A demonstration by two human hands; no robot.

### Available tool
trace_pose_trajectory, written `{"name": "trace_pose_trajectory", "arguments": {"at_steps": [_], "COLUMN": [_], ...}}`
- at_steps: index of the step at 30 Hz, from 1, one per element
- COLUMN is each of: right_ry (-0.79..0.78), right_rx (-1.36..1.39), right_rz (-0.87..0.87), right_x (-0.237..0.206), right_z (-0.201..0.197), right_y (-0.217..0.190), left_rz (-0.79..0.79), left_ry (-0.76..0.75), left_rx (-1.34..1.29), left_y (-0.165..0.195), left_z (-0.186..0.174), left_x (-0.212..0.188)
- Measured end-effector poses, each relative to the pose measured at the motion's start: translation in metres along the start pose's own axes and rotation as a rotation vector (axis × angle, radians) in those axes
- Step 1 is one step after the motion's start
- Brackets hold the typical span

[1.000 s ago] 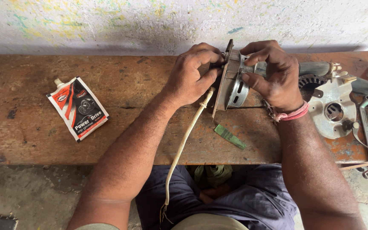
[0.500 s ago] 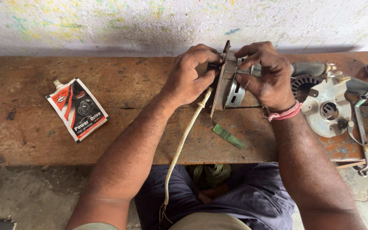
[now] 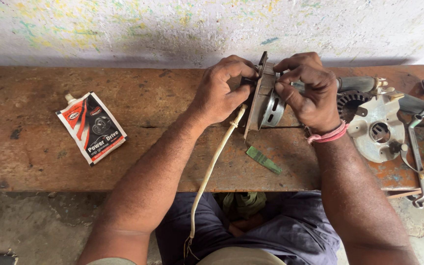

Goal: The person assembles a small electric motor by hand, inserting the rotor into the stator and aligning the housing. They use pliers to adjust internal components and a wrench to tighten bolts, then rotate the shaft to check movement.

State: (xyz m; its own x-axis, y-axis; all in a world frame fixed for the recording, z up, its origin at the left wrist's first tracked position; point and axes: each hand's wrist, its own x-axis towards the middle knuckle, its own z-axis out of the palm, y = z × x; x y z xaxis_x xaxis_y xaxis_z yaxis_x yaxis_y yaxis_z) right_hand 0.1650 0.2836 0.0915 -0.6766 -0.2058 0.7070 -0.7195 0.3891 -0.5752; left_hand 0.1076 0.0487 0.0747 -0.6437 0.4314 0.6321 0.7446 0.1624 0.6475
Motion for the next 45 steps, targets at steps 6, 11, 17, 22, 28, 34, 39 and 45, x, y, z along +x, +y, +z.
{"name": "trace_pose_trajectory", "arguments": {"at_steps": [6, 11, 17, 22, 28, 34, 39, 45], "right_ry": [0.012, -0.001, 0.002, 0.000, -0.005, 0.014, -0.015, -0.015], "right_rx": [0.101, 0.102, -0.066, 0.155, 0.002, 0.087, 0.082, -0.064], "right_rz": [-0.018, 0.026, 0.019, 0.001, 0.021, 0.063, 0.045, 0.008], "right_x": [0.004, 0.001, 0.002, 0.005, 0.001, 0.006, 0.006, 0.005], "right_z": [0.000, 0.002, -0.002, -0.003, -0.001, -0.005, -0.002, -0.003], "right_y": [-0.001, -0.005, -0.002, 0.003, -0.006, -0.011, -0.010, -0.010], "left_rz": [0.019, 0.048, 0.017, 0.020, 0.029, -0.026, -0.001, -0.039], "left_ry": [-0.008, -0.015, -0.010, -0.019, 0.012, -0.033, 0.014, -0.027], "left_rx": [-0.045, 0.012, -0.052, -0.085, -0.024, -0.150, 0.012, -0.125], "left_y": [0.001, -0.002, -0.003, -0.005, -0.007, -0.012, -0.013, -0.013], "left_z": [-0.004, -0.005, 0.004, -0.003, 0.005, 0.001, 0.005, 0.006], "left_x": [0.000, -0.002, -0.001, 0.000, -0.002, 0.001, -0.003, -0.002]}}
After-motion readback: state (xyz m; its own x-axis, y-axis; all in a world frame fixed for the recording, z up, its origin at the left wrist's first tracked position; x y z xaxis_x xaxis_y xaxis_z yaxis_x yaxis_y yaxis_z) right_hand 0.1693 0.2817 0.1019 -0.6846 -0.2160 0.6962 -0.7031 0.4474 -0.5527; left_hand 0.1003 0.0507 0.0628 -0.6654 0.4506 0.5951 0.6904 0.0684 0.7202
